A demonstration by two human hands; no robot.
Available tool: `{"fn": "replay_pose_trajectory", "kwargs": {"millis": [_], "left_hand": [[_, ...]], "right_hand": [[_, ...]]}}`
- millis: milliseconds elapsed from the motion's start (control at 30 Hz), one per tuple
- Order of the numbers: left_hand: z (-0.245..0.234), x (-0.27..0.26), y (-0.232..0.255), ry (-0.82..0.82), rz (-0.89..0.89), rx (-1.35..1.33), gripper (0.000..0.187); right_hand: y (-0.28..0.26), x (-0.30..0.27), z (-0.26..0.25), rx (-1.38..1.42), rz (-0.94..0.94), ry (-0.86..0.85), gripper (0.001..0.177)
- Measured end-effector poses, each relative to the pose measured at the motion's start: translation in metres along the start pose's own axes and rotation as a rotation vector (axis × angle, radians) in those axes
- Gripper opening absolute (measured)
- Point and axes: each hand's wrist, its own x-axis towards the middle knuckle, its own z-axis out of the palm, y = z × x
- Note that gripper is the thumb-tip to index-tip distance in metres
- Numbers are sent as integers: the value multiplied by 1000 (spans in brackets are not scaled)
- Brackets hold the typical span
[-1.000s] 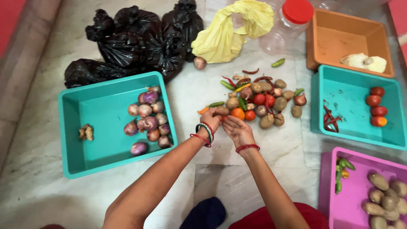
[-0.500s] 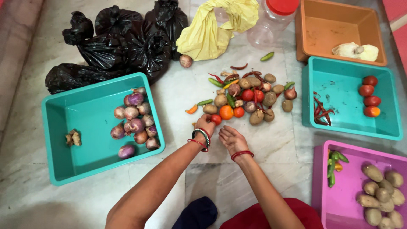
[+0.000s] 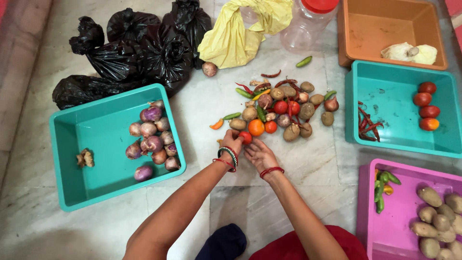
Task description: The person sorts a mixed pile of vegetables on the floor into separate colored plastic trays. They pick up items like garlic, chilies, tomatoes, potatoes, and onions one by one and place them into the appropriate containers.
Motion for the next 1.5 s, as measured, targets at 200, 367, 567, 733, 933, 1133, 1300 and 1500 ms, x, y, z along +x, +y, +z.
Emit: {"fn": "replay_pose_trajectory", "kwargs": {"millis": [200, 367, 567, 733, 933, 1133, 1300, 1500], "left_hand": [[-1, 0, -6, 21, -35, -47, 23], [1, -1, -8, 28, 2, -190, 25], [-6, -5, 8, -95, -42, -377, 33], [-11, -19, 32, -160, 31, -411, 35], [0, -27, 52, -188, 31, -511, 37], [20, -29, 61, -261, 137, -636, 37], [38, -29, 73, -346, 160, -602, 43], [70, -32, 91, -453, 154, -645, 54]], "right_hand": [[-4, -5, 5, 14, -13, -14, 84], [-9, -10, 9, 24, -20, -19, 81], [-17, -12, 12, 19, -62, -60, 81], [-30, -14, 12, 94, -102, -40, 68], [-46, -17, 11, 94, -143, 13, 58], [-66, -19, 2, 111, -214, 18, 60], [-85, -18, -7, 130, -295, 34, 61], [-109, -23, -17, 108, -404, 16, 59]]}}
